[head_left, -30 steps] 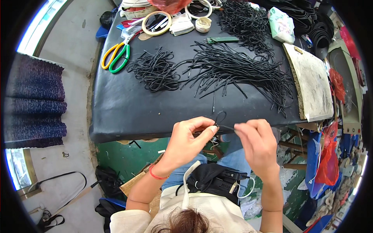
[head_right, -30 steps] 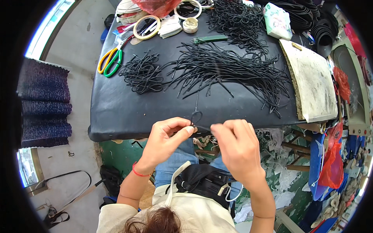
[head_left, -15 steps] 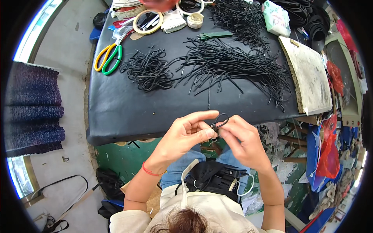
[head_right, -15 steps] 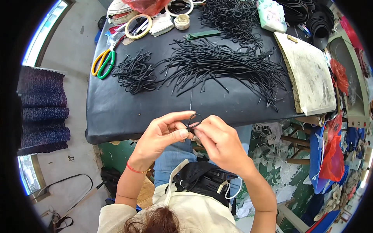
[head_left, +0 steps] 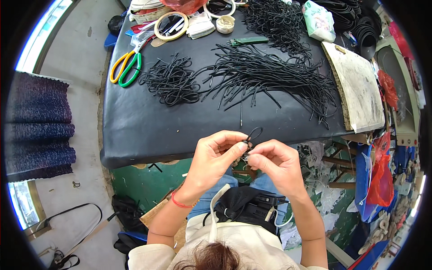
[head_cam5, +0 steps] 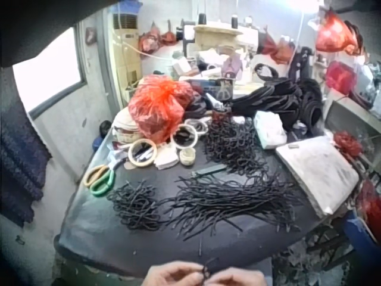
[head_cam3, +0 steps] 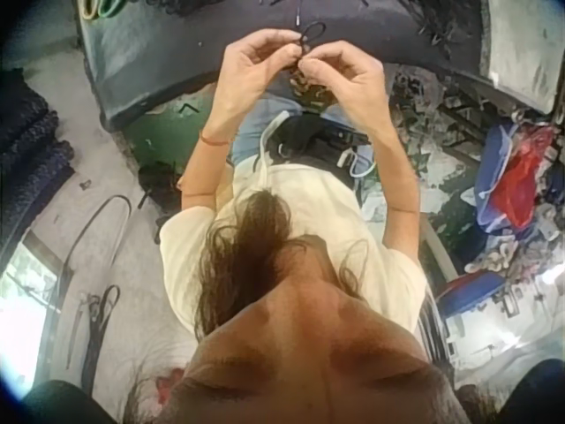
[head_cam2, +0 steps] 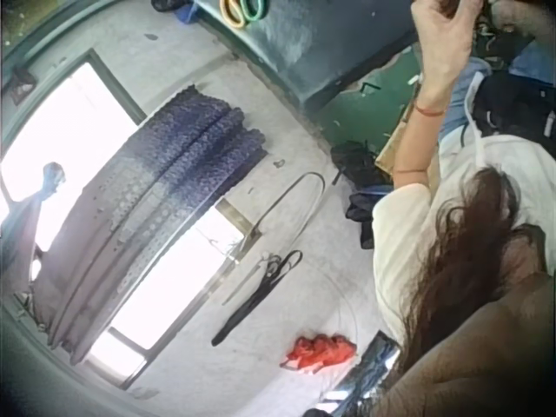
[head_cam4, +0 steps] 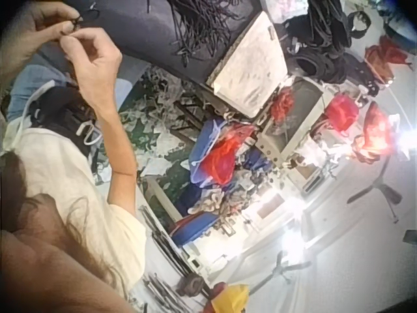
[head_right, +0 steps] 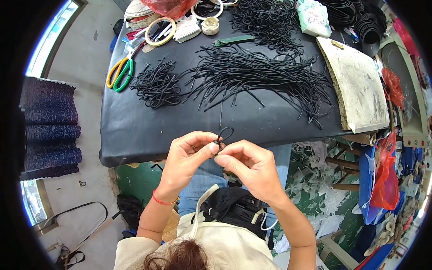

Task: The person repeatedly picks up short black cords from a pile on a table and ties them into loops by hand. The workspace is cluttered with various items including scissors, tape, and plastic bags. The person handles the cords one at a time, forming a loop and securing it.

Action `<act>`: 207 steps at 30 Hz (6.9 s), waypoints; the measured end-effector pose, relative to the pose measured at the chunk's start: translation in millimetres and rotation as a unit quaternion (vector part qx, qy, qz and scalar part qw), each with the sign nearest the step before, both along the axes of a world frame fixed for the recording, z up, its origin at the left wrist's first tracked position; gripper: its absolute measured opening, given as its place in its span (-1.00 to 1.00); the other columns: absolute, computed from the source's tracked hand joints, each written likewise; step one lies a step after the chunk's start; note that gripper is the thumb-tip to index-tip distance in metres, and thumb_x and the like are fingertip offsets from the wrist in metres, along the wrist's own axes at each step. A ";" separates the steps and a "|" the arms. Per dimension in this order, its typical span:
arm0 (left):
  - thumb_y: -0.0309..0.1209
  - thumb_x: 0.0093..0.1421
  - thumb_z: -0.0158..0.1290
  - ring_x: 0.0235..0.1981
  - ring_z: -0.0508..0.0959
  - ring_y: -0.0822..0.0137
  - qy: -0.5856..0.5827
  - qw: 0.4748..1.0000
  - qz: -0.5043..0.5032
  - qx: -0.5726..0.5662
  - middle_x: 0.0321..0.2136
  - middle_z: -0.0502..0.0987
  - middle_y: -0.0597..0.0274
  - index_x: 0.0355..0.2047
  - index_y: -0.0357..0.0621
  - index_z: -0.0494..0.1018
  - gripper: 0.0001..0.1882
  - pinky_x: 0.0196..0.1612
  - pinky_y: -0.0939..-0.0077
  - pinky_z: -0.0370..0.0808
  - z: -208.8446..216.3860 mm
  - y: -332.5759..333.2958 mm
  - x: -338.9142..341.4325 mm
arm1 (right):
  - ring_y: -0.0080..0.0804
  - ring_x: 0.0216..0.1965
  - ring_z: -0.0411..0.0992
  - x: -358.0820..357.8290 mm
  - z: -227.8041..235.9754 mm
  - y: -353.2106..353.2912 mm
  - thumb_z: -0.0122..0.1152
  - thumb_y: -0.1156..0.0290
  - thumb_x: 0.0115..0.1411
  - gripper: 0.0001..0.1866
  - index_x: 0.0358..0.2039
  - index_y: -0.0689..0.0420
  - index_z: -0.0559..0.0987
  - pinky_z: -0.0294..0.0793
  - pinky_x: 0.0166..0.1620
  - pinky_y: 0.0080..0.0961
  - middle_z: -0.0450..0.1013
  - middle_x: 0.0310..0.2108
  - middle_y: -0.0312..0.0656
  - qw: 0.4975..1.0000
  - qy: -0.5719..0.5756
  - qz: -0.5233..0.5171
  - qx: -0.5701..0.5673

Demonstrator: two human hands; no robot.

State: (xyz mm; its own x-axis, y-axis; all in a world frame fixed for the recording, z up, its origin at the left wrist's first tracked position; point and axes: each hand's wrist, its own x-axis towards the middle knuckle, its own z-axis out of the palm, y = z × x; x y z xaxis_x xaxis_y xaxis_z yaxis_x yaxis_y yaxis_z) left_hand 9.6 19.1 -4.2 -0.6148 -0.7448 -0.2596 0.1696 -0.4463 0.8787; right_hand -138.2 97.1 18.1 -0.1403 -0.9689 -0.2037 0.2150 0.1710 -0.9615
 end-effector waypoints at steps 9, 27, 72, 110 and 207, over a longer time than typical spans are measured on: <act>-0.59 0.07 0.06 -0.32 0.49 0.50 -0.017 0.990 0.120 -0.073 -0.34 0.51 0.19 -0.25 -0.35 0.44 -0.80 -0.21 0.63 0.44 2.4 15.5 -12.5 | -0.77 -0.53 0.33 9.7 1.6 -7.2 0.18 0.49 0.10 -0.89 -0.46 0.22 0.44 0.30 -0.47 -0.83 0.42 -0.55 -0.36 0.994 0.030 -0.095 0.040; -0.61 0.02 0.06 -0.39 0.53 0.47 -0.031 0.987 0.046 -0.152 -0.46 0.54 0.18 -0.20 -0.31 0.27 -0.68 -0.25 0.59 0.46 8.8 3.8 -7.2 | -0.75 -0.54 0.29 4.6 -8.4 -13.6 0.24 0.38 0.08 -0.78 -0.39 0.26 0.44 0.28 -0.50 -0.77 0.37 -0.55 -0.35 0.995 0.008 -0.094 0.017; -0.45 0.21 -0.05 -0.57 0.36 0.65 -0.053 0.995 -0.036 -0.073 -0.55 0.42 0.43 -0.21 -0.30 0.44 -0.80 -0.50 0.75 0.32 5.2 24.7 -6.9 | -0.74 -0.54 0.32 3.3 -8.7 -17.4 0.02 0.42 0.21 -0.81 -0.51 0.22 0.39 0.30 -0.49 -0.75 0.33 -0.57 -0.39 0.990 0.060 -0.130 0.000; -0.42 0.20 -0.03 -0.42 0.49 0.48 0.087 0.993 0.020 0.080 -0.37 0.51 0.20 -0.24 -0.29 0.43 -0.81 -0.29 0.58 0.44 14.3 0.1 -21.4 | -0.72 -0.39 0.31 2.7 8.9 5.2 0.11 0.53 0.14 -0.86 -0.27 0.24 0.42 0.31 -0.34 -0.76 0.38 -0.41 -0.34 0.984 0.077 -0.155 -0.044; -0.43 0.16 0.05 -0.48 0.44 0.60 -0.054 0.998 -0.009 -0.017 -0.52 0.49 0.30 -0.34 -0.31 0.44 -0.84 -0.41 0.72 0.43 14.9 15.7 -18.6 | -0.75 -0.44 0.25 -12.9 4.3 0.8 0.05 0.44 0.20 -0.88 -0.36 0.25 0.44 0.28 -0.38 -0.76 0.35 -0.48 -0.39 0.999 -0.019 -0.043 0.025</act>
State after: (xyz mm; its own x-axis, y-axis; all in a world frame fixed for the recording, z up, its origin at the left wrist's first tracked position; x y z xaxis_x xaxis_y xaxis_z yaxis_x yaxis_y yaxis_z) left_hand -8.9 34.8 10.7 -0.5976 -0.7436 -0.2998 0.0648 -0.4176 0.9063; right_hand -151.1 97.9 22.4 -0.2140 -0.9423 -0.2577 0.2663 0.1975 -0.9434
